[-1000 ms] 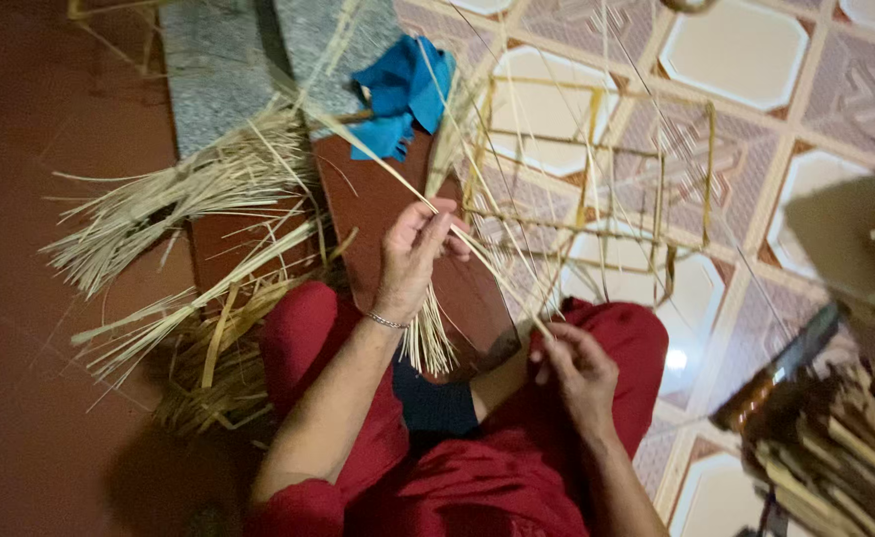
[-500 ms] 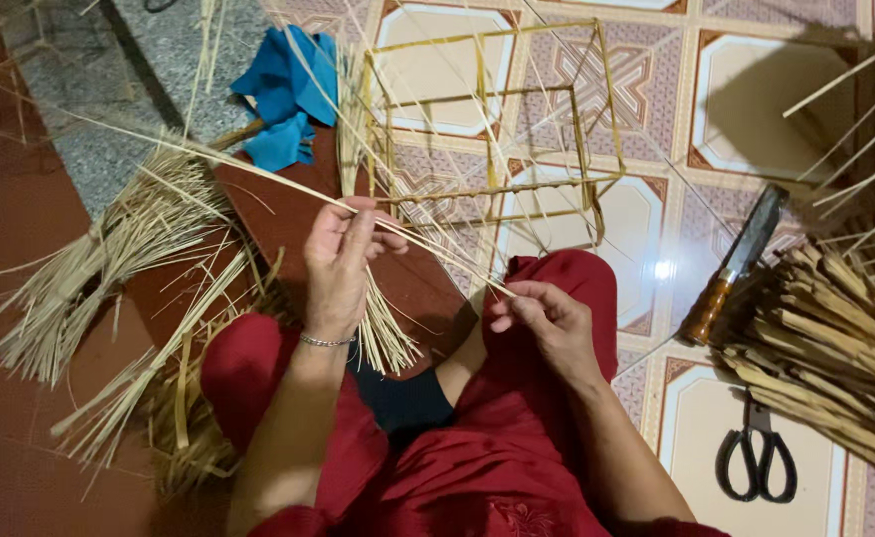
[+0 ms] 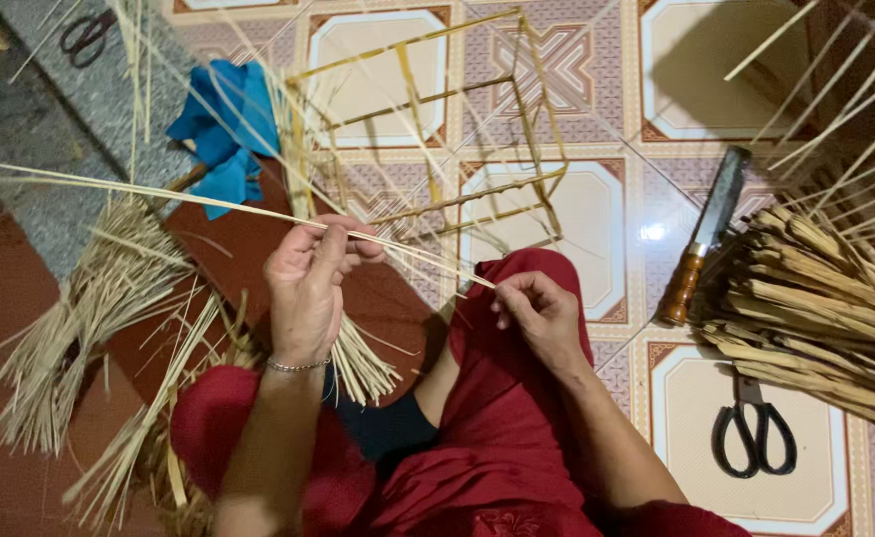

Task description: The person sits on the floor and weaves thin dried palm strips into a rectangular basket frame. They repeatedly thread the strips through the frame, adjust the weave, and trim excess material with scissors.

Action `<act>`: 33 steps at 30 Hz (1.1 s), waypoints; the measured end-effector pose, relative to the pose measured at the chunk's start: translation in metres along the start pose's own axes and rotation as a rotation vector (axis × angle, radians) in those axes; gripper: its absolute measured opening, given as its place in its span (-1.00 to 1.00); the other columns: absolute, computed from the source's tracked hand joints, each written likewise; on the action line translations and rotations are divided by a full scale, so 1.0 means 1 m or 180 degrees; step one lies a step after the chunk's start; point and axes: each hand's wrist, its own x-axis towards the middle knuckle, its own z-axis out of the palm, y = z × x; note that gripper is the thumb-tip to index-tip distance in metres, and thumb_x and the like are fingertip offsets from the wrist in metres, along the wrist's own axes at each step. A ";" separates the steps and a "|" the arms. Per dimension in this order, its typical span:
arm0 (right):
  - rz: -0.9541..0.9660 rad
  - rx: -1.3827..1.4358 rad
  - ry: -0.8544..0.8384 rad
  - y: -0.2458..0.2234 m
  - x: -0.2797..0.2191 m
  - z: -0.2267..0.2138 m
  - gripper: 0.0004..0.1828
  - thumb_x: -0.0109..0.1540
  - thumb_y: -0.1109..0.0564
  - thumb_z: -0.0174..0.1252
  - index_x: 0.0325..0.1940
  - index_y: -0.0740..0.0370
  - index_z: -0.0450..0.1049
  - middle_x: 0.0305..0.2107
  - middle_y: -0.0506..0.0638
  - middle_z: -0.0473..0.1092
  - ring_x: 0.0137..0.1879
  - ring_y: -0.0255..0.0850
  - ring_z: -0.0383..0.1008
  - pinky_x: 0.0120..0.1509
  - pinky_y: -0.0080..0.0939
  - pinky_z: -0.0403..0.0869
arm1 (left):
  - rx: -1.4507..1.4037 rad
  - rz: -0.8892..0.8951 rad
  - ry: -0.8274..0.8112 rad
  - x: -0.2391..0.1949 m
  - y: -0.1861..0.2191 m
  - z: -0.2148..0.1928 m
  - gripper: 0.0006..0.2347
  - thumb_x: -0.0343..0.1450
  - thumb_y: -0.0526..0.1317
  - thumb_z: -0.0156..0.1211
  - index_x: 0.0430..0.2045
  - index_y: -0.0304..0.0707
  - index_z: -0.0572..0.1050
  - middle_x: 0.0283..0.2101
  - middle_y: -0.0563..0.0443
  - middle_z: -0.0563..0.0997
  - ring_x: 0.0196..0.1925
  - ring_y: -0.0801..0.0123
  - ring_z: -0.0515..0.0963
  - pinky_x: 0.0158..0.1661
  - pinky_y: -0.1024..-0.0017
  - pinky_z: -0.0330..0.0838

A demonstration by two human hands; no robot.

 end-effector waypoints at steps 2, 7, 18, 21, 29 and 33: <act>-0.0118 -0.0150 0.0247 -0.005 0.005 -0.012 -0.82 0.32 0.18 0.18 -0.05 0.33 0.52 -0.38 0.01 0.52 -0.39 -0.33 0.50 -0.30 -0.35 0.51 | 0.0154 0.0299 -0.0176 0.014 0.006 0.016 -0.87 0.61 -0.37 0.02 -0.14 -0.49 0.52 -0.21 -0.19 0.66 -0.21 0.33 0.70 -0.12 0.39 0.68; -0.0994 -0.1424 0.1240 -0.011 0.045 -0.045 -0.87 0.37 0.20 0.19 -0.07 0.27 0.60 -0.28 0.04 0.55 -0.18 -0.24 0.51 -0.09 -0.27 0.51 | 0.0298 0.1008 -0.0330 0.049 0.014 0.052 -0.89 0.61 -0.43 0.03 -0.11 -0.49 0.53 -0.16 -0.20 0.66 -0.22 0.33 0.71 -0.15 0.40 0.71; -0.1121 -0.2615 0.0981 0.006 0.106 -0.072 -0.85 0.16 0.11 0.38 -0.23 0.19 0.66 -0.38 0.05 0.56 -0.16 -0.03 0.46 -0.04 -0.03 0.42 | 0.1209 0.0494 -0.0498 0.127 -0.081 0.139 -0.85 0.54 -0.33 0.08 -0.20 -0.38 0.62 -0.19 -0.16 0.71 -0.64 0.45 0.67 -0.52 0.60 0.58; -0.1177 -0.2524 0.0919 0.002 0.100 -0.075 -0.86 0.20 0.10 0.35 -0.25 0.22 0.64 -0.38 0.06 0.55 -0.19 -0.06 0.45 -0.06 -0.05 0.43 | 0.1419 0.0038 -0.0516 0.129 -0.109 0.147 -0.85 0.47 -0.33 0.11 -0.20 -0.39 0.61 -0.24 -0.12 0.69 -0.67 0.44 0.65 -0.74 0.57 0.50; 0.0006 -0.1724 0.0584 -0.010 0.105 -0.096 -0.72 0.21 -0.04 0.38 -0.31 0.25 0.62 -0.46 -0.02 0.52 -0.30 -0.26 0.47 -0.16 -0.21 0.44 | 0.1726 -0.0570 -0.0813 0.129 -0.154 0.151 -0.87 0.49 -0.28 0.15 -0.20 -0.34 0.57 -0.48 -0.03 0.67 -0.73 0.42 0.62 -0.78 0.50 0.39; 0.0581 -0.0500 0.0228 -0.005 0.112 -0.109 -0.71 0.25 0.01 0.35 -0.32 0.32 0.59 -0.46 -0.01 0.50 -0.32 -0.26 0.44 -0.19 -0.26 0.39 | 0.1466 -0.0536 -0.0823 0.130 -0.160 0.149 -0.89 0.48 -0.27 0.16 -0.23 -0.31 0.56 -0.44 0.02 0.68 -0.75 0.41 0.58 -0.79 0.47 0.33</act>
